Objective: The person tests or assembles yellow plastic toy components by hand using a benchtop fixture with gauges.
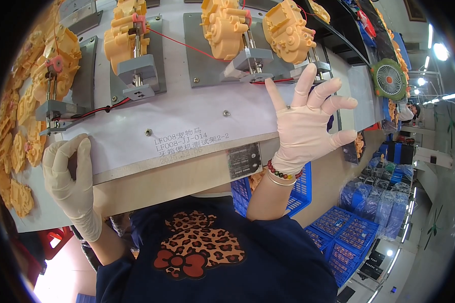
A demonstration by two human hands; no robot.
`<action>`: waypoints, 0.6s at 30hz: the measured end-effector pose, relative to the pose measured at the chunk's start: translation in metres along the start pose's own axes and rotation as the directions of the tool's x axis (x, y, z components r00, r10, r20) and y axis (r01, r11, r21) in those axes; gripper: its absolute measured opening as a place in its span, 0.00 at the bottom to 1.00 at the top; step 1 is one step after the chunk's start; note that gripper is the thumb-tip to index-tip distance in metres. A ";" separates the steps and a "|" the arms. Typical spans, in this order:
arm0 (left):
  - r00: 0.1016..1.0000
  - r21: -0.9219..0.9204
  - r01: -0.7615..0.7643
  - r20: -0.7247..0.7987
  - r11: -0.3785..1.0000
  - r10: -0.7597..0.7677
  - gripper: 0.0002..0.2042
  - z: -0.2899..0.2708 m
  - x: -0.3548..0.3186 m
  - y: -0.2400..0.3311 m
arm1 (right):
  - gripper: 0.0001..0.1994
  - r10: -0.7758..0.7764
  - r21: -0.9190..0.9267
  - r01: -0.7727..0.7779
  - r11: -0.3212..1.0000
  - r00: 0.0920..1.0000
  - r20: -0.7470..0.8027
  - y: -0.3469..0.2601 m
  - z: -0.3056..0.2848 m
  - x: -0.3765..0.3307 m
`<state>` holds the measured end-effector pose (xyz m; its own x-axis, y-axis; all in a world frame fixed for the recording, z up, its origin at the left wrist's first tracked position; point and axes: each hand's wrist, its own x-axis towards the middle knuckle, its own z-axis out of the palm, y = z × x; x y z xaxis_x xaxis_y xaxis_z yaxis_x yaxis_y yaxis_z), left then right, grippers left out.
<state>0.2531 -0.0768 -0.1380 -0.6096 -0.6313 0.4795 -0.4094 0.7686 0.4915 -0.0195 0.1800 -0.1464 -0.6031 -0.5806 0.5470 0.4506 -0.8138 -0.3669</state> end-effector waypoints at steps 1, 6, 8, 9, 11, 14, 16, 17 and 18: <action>1.000 -0.005 -0.001 -0.002 1.000 0.001 0.07 0.000 0.000 0.000 | 0.30 -0.004 0.015 0.004 1.000 1.000 0.000 0.000 0.000 0.000; 1.000 -0.008 -0.004 0.000 1.000 0.004 0.07 0.002 0.002 0.001 | 0.29 0.001 0.002 -0.001 1.000 1.000 0.009 -0.002 -0.002 0.000; 1.000 -0.015 0.001 -0.010 1.000 -0.002 0.06 0.001 0.002 0.001 | 0.29 0.004 0.001 -0.004 1.000 1.000 0.019 -0.002 0.001 0.002; 1.000 -0.013 -0.007 -0.005 1.000 0.007 0.06 0.000 0.002 0.001 | 0.25 0.036 -0.049 -0.035 0.998 0.999 0.017 -0.002 0.005 0.003; 1.000 -0.011 -0.019 -0.005 1.000 0.019 0.06 -0.002 0.002 0.001 | 0.21 0.065 -0.099 -0.063 0.993 0.998 0.019 -0.002 0.009 0.003; 1.000 -0.012 -0.014 -0.004 1.000 0.014 0.06 -0.001 0.003 0.005 | 0.22 -0.041 -0.167 0.034 0.985 0.998 -0.040 -0.004 0.017 -0.004; 1.000 -0.059 -0.010 0.018 0.998 0.011 0.06 -0.003 0.004 0.007 | 0.18 -0.150 -0.418 0.081 0.905 0.980 -0.135 -0.009 0.029 -0.007; 0.997 -0.033 -0.075 -0.023 0.997 0.075 0.06 -0.002 0.005 0.008 | 0.18 -0.148 -0.414 0.082 0.907 0.981 -0.129 -0.013 0.031 -0.009; 0.997 -0.028 -0.074 -0.029 0.997 0.073 0.06 -0.002 0.006 0.009 | 0.13 -0.349 -0.902 0.136 0.411 0.937 -0.018 -0.017 0.032 -0.012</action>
<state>0.2469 -0.0738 -0.1297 -0.6178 -0.5763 0.5350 -0.3443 0.8099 0.4748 0.0013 0.2013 -0.1224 -0.7341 -0.2601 0.6272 -0.4904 -0.4358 -0.7547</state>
